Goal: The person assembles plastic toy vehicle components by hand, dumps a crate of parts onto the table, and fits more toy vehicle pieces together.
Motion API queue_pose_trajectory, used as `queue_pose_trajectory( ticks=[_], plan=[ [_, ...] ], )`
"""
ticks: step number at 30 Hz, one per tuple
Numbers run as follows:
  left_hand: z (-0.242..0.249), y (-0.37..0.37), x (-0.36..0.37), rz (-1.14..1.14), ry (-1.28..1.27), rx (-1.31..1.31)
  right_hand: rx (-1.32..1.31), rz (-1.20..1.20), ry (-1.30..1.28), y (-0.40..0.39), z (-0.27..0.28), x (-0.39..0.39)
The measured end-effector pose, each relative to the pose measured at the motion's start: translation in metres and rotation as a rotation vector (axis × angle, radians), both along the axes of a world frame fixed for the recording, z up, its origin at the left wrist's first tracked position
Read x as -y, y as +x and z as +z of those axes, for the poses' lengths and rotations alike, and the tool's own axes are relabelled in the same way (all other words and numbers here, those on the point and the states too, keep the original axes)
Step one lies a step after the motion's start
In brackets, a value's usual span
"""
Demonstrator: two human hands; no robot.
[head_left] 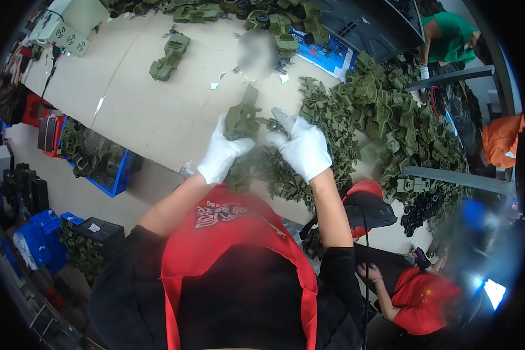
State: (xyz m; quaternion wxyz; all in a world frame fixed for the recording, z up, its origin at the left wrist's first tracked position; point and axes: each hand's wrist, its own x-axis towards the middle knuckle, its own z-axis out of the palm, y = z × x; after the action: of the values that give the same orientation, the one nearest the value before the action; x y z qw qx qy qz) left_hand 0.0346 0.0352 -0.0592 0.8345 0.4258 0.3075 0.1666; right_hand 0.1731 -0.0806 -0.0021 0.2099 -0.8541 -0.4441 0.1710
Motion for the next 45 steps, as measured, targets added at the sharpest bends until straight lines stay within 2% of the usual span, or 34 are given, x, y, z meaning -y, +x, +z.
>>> queue_pose_trajectory(
  ticks=[1, 3, 5, 6, 7, 9, 16, 18, 19, 21, 22, 24, 29, 31, 33, 35, 37, 39, 41, 42, 43, 45],
  plan=[
    [0.000, 0.002, 0.005, 0.001, 0.041, 0.022, 0.095, 0.021, -0.110, -0.007, 0.005, 0.000],
    [0.001, 0.001, 0.010, -0.004, 0.077, 0.025, 0.086, 0.010, -0.075, -0.014, 0.004, 0.000],
    [0.001, -0.002, 0.010, -0.069, 0.105, -0.048, -0.104, -0.080, 0.063, -0.019, -0.002, -0.002],
    [0.006, -0.004, 0.009, -0.099, 0.070, -0.064, -0.138, -0.161, 0.174, -0.021, -0.012, -0.003],
    [0.003, -0.005, 0.010, -0.099, 0.072, -0.064, -0.138, -0.161, 0.176, -0.024, -0.017, -0.003],
    [-0.005, -0.006, 0.013, -0.073, 0.156, -0.058, -0.423, -0.413, 0.230, -0.032, -0.018, -0.002],
    [-0.009, -0.011, 0.025, -0.068, 0.178, 0.004, -0.456, -0.583, 0.228, -0.049, -0.002, -0.009],
    [-0.002, -0.013, 0.027, -0.084, 0.118, 0.005, -0.194, -0.492, 0.287, -0.050, -0.025, -0.004],
    [-0.002, -0.015, 0.030, -0.086, 0.114, -0.001, -0.199, -0.495, 0.282, -0.053, -0.032, -0.002],
    [-0.004, -0.015, 0.032, -0.096, 0.110, -0.029, -0.033, -0.441, 0.435, -0.054, -0.039, -0.002],
    [-0.006, -0.015, 0.033, -0.098, 0.109, -0.035, -0.039, -0.443, 0.433, -0.059, -0.039, -0.002],
    [-0.009, -0.014, 0.035, -0.104, 0.218, -0.022, 0.138, -0.405, 0.334, -0.069, -0.037, 0.000],
    [-0.003, -0.008, 0.041, -0.123, 0.273, -0.064, -0.049, -0.523, 0.408, -0.065, -0.034, 0.002],
    [-0.002, -0.006, 0.040, -0.110, 0.290, -0.045, 0.248, -0.409, 0.334, -0.074, -0.041, 0.001],
    [-0.004, -0.008, 0.039, -0.139, 0.282, -0.006, 0.227, -0.428, 0.317, -0.069, -0.035, 0.002],
    [-0.004, -0.012, 0.037, -0.182, 0.321, -0.040, -0.137, -0.601, 0.439, -0.059, -0.030, 0.003],
    [-0.010, -0.011, 0.040, -0.162, 0.366, 0.006, 0.154, -0.526, 0.488, -0.066, -0.045, 0.003],
    [-0.011, -0.013, 0.035, -0.185, 0.366, 0.000, 0.070, -0.530, 0.473, -0.062, -0.050, 0.005],
    [-0.018, -0.010, 0.020, -0.220, -0.087, 0.006, -0.268, -0.510, 0.343, -0.043, -0.060, 0.008],
    [-0.018, -0.008, 0.013, -0.237, -0.166, -0.046, -0.955, -0.592, 0.318, -0.025, -0.035, 0.007],
    [-0.035, -0.008, 0.008, -0.206, -0.108, 0.049, -1.066, -0.457, 0.272, 0.000, -0.047, 0.017],
    [-0.047, -0.017, -0.017, -0.287, -0.291, -0.017, -0.749, -0.558, 0.350, 0.038, -0.091, 0.033]
  ],
)
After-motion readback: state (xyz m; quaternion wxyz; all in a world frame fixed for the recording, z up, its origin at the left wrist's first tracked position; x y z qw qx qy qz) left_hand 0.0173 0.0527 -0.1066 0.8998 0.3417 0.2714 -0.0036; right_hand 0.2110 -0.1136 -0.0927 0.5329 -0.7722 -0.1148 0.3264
